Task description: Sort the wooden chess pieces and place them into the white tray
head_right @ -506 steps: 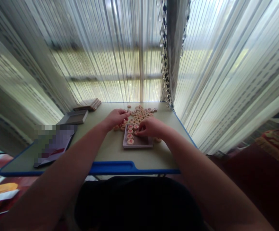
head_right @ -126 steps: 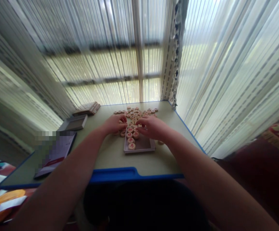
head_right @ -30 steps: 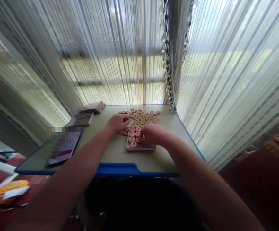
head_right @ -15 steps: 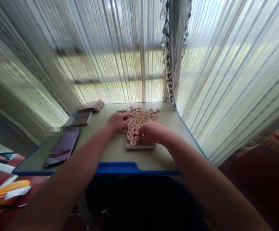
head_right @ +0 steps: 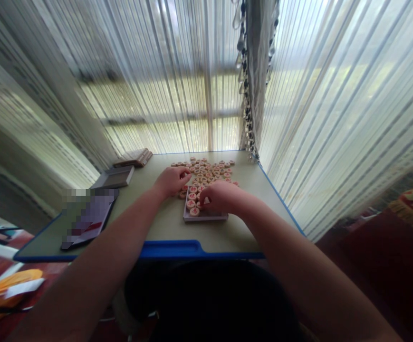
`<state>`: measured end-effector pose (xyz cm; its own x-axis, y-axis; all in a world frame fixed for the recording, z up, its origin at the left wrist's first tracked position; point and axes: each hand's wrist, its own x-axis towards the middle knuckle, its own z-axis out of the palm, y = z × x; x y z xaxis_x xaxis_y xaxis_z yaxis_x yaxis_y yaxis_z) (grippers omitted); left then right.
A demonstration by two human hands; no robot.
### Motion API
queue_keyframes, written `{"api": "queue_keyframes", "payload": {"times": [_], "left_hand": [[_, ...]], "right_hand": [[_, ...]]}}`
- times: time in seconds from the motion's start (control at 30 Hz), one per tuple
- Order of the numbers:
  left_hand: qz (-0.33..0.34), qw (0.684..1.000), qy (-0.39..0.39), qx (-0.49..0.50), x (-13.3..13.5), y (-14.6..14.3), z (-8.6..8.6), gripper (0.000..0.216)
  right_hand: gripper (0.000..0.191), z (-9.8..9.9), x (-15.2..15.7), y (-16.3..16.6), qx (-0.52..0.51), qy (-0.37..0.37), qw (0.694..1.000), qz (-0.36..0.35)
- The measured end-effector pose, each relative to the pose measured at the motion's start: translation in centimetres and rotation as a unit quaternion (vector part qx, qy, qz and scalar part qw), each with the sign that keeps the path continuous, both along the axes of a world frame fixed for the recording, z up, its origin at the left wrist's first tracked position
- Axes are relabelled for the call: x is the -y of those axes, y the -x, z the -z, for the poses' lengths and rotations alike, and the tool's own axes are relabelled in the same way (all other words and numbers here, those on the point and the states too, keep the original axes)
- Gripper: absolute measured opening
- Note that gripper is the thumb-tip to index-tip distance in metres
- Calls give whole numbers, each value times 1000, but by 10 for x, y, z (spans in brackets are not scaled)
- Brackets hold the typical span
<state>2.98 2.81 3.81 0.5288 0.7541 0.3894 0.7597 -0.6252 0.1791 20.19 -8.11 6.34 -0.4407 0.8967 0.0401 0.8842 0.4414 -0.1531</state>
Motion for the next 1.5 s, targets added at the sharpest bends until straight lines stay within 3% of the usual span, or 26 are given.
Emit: {"api": "queue_keyframes", "payload": {"times": [0.43,0.73,0.9,1.13,1.3,1.5], "left_hand": [[-8,1000,16,-26,2,0,-3,31],[-19,1000,-2,-20,-1,4,0,34],[-33,999,18,-24,-6,9,-2,30],[-72,991,114,-24,-10,17,-8,25],[-106,975,192,38,-14,26,-12,26],[-156,966,168,122,-32,40,-6,34]], "right_hand": [[18,-2,2,2,1,9,1000,7],[22,0,-8,-17,-56,25,998,15],[23,-1,-12,-22,-60,-36,995,69],[29,13,-32,-37,-50,-126,966,221],[30,28,-48,-54,-10,-81,949,305],[37,37,-57,-65,-72,-80,937,333]]}}
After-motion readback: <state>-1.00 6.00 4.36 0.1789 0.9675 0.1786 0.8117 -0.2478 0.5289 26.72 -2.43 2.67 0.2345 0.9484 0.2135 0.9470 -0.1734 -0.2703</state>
